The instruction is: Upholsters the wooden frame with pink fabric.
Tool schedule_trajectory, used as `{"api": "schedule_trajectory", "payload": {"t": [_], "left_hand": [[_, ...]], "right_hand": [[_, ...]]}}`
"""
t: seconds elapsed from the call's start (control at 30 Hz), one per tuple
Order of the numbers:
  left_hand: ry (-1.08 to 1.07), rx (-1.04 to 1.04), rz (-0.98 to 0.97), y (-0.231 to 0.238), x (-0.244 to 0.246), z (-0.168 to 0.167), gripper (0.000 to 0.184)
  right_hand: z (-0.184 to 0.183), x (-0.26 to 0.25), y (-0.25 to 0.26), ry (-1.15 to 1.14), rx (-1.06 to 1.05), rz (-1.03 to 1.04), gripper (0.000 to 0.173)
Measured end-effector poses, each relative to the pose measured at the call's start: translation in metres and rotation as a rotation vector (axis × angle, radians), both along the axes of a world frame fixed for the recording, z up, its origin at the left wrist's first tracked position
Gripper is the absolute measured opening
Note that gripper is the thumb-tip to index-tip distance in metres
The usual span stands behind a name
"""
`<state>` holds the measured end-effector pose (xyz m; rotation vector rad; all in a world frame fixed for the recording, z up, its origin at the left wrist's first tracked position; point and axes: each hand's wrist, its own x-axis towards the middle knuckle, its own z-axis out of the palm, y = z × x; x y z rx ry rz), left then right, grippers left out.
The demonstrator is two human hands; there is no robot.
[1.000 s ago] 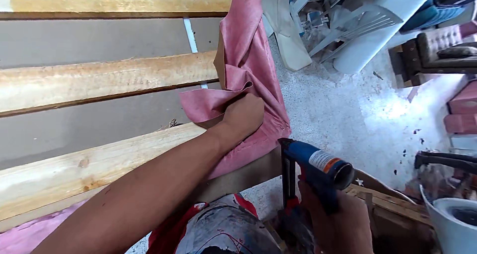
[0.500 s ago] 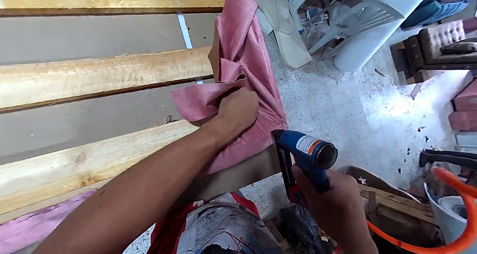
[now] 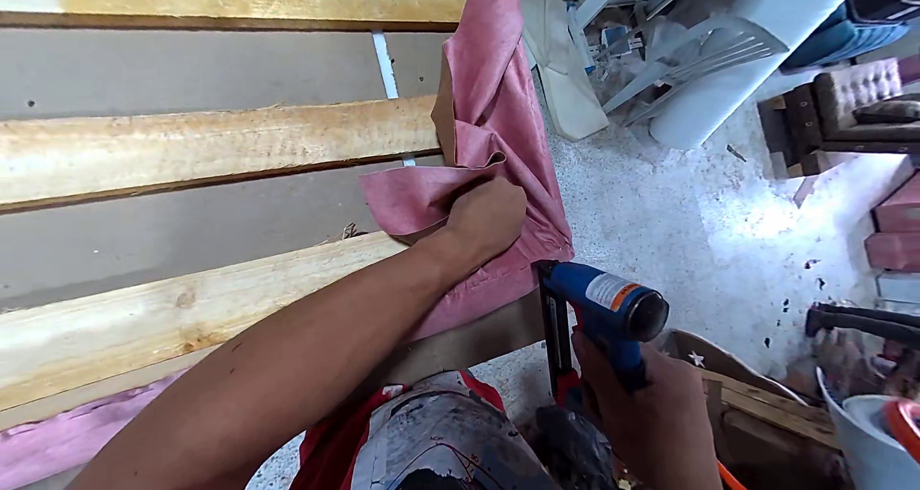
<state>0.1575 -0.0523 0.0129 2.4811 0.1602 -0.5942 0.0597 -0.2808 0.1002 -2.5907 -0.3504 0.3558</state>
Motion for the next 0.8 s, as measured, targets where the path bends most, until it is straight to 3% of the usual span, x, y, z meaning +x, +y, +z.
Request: {"api": "schedule_trajectory", "payload": {"t": [0.17,0.8], "left_hand": [[-0.001,-0.020,-0.021,0.002,0.001,0.001,0.014],[-0.075,-0.076,-0.050,0.008,0.000,-0.007,0.019]], "right_hand": [[0.007,-0.003,0.007,0.074,-0.072,-0.073,0.038],[0.007,-0.031,0.039,0.090,-0.029,-0.005,0.027]]}}
